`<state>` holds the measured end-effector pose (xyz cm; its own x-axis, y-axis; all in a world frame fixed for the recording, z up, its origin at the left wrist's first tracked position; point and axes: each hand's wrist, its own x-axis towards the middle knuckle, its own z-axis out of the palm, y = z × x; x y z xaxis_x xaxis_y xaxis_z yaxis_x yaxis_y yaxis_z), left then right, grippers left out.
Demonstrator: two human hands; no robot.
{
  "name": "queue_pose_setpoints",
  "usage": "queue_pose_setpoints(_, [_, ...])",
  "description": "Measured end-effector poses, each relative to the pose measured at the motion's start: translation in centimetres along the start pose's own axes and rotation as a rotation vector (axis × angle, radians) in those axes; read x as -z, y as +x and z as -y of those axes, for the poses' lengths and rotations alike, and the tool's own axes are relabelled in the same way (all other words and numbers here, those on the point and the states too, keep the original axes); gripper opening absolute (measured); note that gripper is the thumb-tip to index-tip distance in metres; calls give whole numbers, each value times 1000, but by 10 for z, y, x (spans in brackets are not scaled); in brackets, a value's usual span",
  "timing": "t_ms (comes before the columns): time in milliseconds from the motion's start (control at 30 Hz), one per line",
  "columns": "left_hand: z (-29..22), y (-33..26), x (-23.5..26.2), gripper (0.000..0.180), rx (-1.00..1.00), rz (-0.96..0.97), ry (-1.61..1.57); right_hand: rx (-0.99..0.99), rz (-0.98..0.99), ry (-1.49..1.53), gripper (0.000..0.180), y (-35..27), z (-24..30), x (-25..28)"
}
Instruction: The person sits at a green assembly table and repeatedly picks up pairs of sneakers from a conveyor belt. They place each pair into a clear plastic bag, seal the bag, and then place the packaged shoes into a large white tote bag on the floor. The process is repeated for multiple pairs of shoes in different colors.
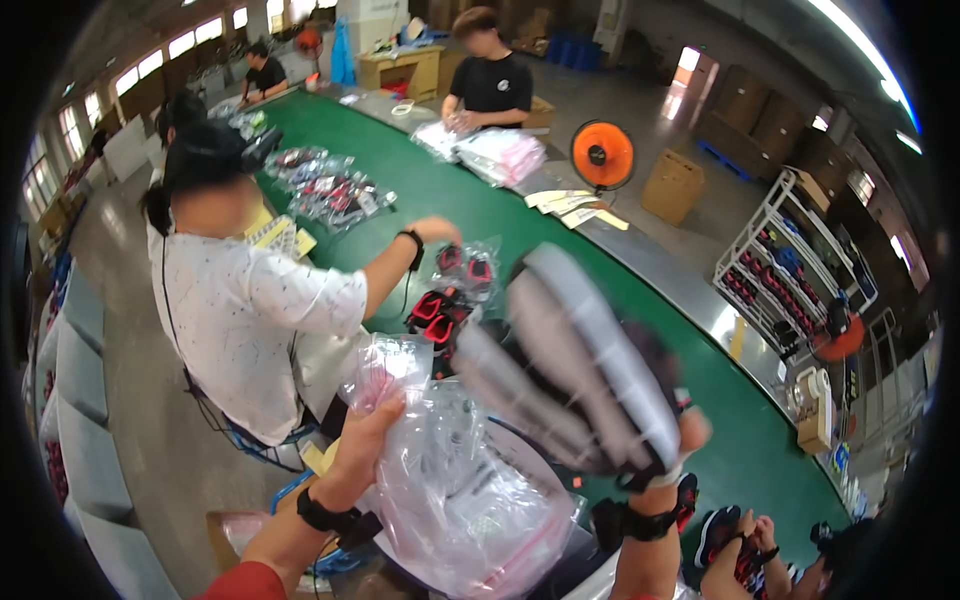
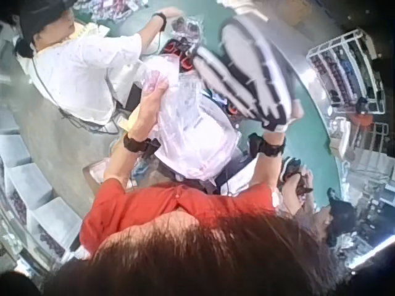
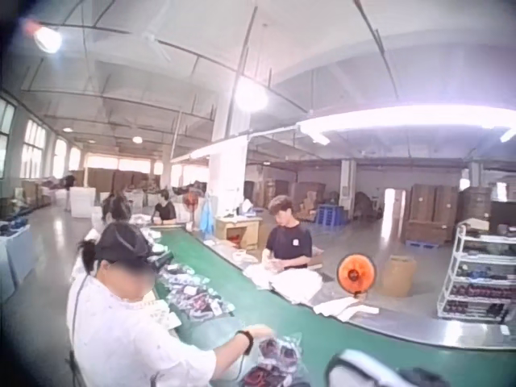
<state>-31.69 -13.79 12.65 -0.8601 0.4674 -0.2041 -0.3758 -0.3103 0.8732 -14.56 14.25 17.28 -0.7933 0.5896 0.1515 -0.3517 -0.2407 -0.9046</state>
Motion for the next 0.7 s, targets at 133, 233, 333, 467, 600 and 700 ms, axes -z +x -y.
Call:
queue_pose_setpoints(133, [-11, -16, -41, 19, -87, 185, 104, 270, 783, -1115, 24, -44, 18, -47])
queue_pose_setpoints(233, [15, -32, -78, 22, -405, 348, 471, 476, 795, -1479, 27, -92, -1, -39])
queue_pose_setpoints(333, [16, -49, -120, 24, -475, 549, 817, 493, 962, -1572, 28, -121, 0, -45])
queue_pose_setpoints(467, [29, 1, -156, 23, -512, 753, 1079, 733, 1133, -1565, 19, -145, 20, -62])
queue_pose_setpoints(600, [26, -21, -194, 20, -471, 969, 1303, 869, 1270, -1506, 17, -148, 34, -57])
queue_pose_setpoints(700, [19, -64, -205, 18, -485, 1195, 1290, 749, 1176, -1480, 19, -130, 24, -30])
